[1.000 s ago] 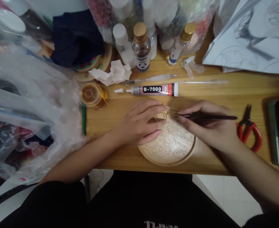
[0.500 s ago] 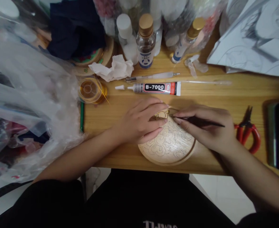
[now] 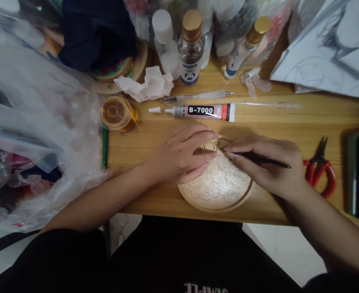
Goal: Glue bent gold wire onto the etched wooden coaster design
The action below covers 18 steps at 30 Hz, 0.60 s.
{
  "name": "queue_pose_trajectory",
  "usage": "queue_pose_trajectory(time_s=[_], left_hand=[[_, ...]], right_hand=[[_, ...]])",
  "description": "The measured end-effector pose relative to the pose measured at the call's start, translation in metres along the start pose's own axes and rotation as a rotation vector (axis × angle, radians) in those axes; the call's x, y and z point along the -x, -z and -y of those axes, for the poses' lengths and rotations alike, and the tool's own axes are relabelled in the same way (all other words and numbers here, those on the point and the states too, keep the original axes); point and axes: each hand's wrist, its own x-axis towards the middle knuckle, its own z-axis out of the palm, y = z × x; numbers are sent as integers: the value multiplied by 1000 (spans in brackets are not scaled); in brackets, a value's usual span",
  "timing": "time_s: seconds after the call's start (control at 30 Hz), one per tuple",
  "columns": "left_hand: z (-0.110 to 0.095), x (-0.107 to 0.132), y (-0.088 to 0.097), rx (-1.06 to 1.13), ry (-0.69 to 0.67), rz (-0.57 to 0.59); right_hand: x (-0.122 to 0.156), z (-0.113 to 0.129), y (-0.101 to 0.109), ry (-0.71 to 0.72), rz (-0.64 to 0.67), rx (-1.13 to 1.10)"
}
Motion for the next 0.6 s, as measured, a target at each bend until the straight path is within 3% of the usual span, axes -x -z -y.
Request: queue_pose_trajectory(time_s=[0.13, 0.33, 0.5, 0.6], left_hand=[[0, -1, 1, -10, 1, -7], [1, -1, 1, 19, -16, -13], [1, -3, 3, 27, -2, 19], [4, -4, 2, 71, 35, -29]], right_hand=[[0, 1, 0, -30, -6, -43], [-2, 7, 3, -284, -43, -244], [-2, 7, 2, -298, -76, -256], [-2, 7, 1, -256, -75, -270]])
